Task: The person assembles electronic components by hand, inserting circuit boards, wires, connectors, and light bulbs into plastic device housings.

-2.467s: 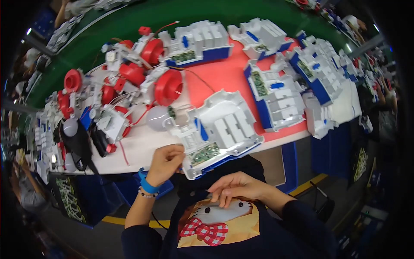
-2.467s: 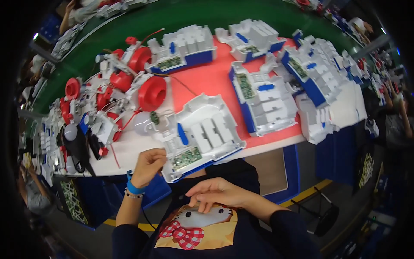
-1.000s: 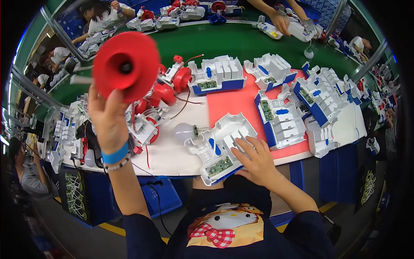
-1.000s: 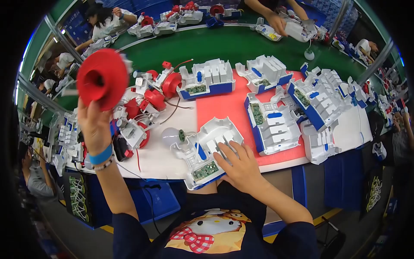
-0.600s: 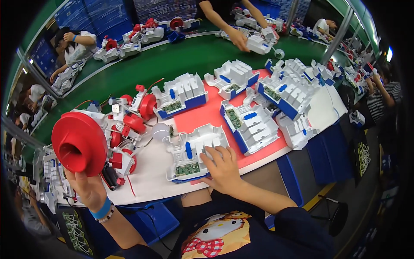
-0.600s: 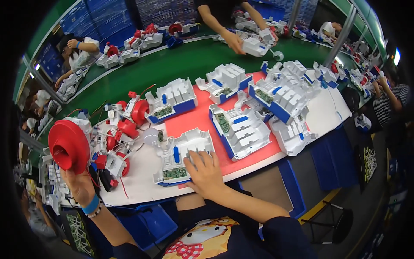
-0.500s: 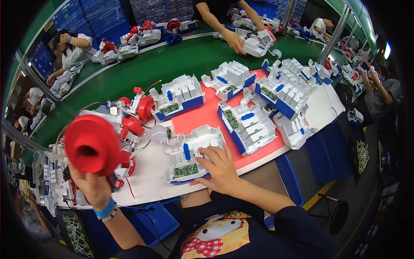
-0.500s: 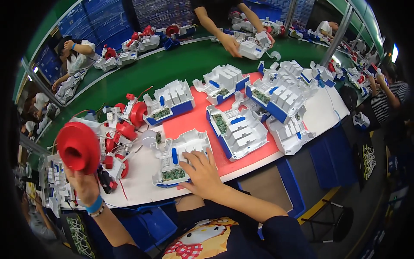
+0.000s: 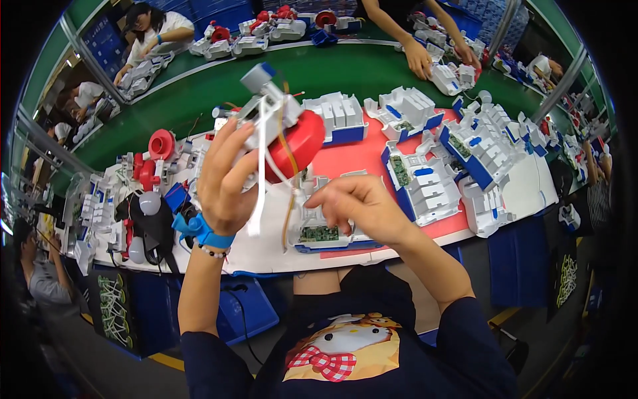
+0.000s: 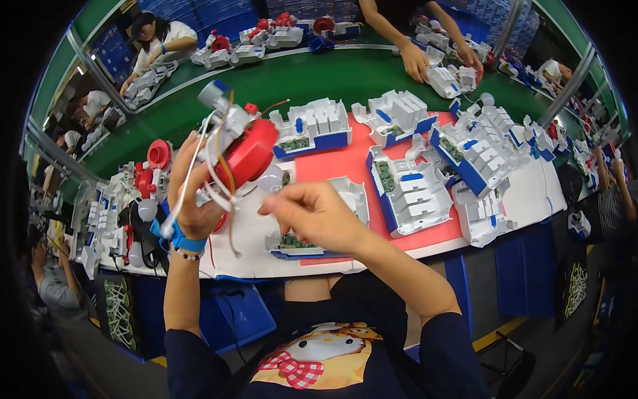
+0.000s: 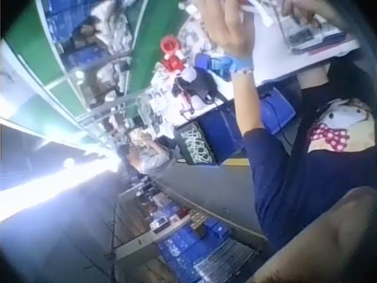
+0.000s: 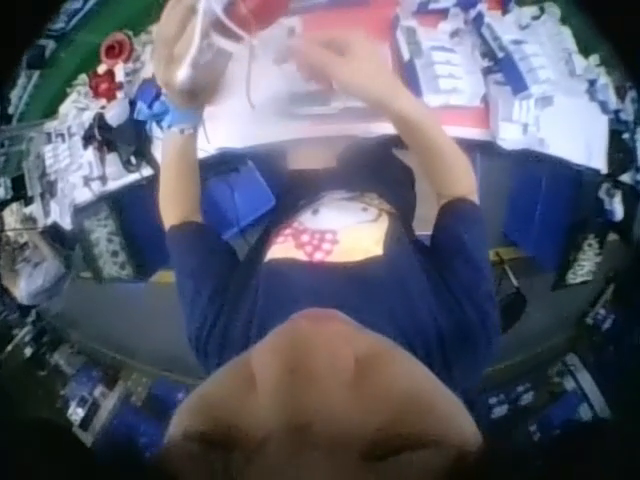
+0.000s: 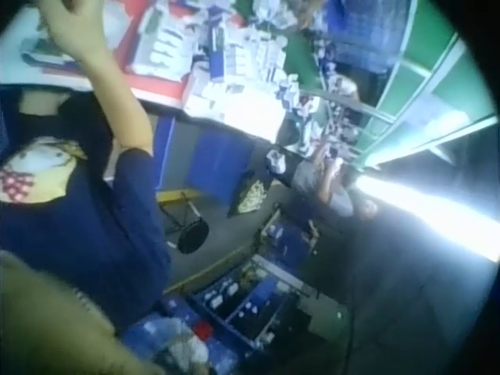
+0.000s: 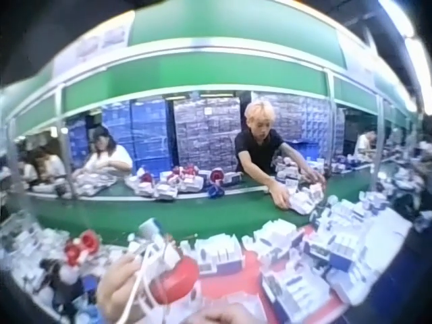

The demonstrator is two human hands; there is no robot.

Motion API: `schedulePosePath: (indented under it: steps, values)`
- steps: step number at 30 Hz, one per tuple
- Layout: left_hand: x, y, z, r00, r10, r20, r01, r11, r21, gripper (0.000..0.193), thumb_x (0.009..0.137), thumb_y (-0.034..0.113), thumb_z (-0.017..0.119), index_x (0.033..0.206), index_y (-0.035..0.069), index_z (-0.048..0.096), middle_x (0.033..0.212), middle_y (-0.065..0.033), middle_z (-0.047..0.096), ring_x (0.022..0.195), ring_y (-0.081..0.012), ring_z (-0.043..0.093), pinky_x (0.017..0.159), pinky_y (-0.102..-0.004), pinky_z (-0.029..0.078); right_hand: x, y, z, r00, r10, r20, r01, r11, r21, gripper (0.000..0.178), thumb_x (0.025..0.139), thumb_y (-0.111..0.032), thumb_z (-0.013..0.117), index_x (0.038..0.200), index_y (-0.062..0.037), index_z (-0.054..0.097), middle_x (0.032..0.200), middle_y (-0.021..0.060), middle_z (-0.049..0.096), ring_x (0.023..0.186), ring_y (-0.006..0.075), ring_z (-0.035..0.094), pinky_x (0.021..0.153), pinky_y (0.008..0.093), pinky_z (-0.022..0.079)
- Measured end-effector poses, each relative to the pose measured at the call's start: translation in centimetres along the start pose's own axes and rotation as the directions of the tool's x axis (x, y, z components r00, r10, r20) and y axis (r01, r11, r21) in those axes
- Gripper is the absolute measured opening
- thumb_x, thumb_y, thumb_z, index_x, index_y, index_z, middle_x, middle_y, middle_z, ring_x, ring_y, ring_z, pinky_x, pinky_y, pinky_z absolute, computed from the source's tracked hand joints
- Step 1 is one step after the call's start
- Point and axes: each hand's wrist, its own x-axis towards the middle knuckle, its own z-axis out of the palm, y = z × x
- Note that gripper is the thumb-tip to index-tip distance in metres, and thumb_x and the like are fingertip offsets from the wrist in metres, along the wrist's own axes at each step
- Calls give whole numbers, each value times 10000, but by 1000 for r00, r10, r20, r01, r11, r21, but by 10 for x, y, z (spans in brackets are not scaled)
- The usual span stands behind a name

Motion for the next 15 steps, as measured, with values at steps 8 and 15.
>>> schedulePosePath:
  steps: [8, 15]
  values:
    - [7, -1, 11, 994, 108, 23, -108, 994, 22, 492, 488, -21, 688, 933, 78, 505, 1057, -117, 528, 962, -341, 517, 706, -340, 492, 3, 2, 17, 994, 44, 97, -70, 955, 287, 191, 804, -124, 522, 867, 43, 588, 543, 2, 476, 439, 47, 390, 398, 171, 284]
    - [3, 0, 9, 984, 123, 126, -125, 992, 7, 472, 531, -6, 683, 951, 71, 482, 1056, -119, 532, 982, -332, 504, 752, -358, 477, -16, 11, 2, 995, -12, 100, -38, 877, 478, 237, 815, -184, 523, 648, -16, 527, 516, 6, 467, 412, 49, 392, 373, 176, 297]
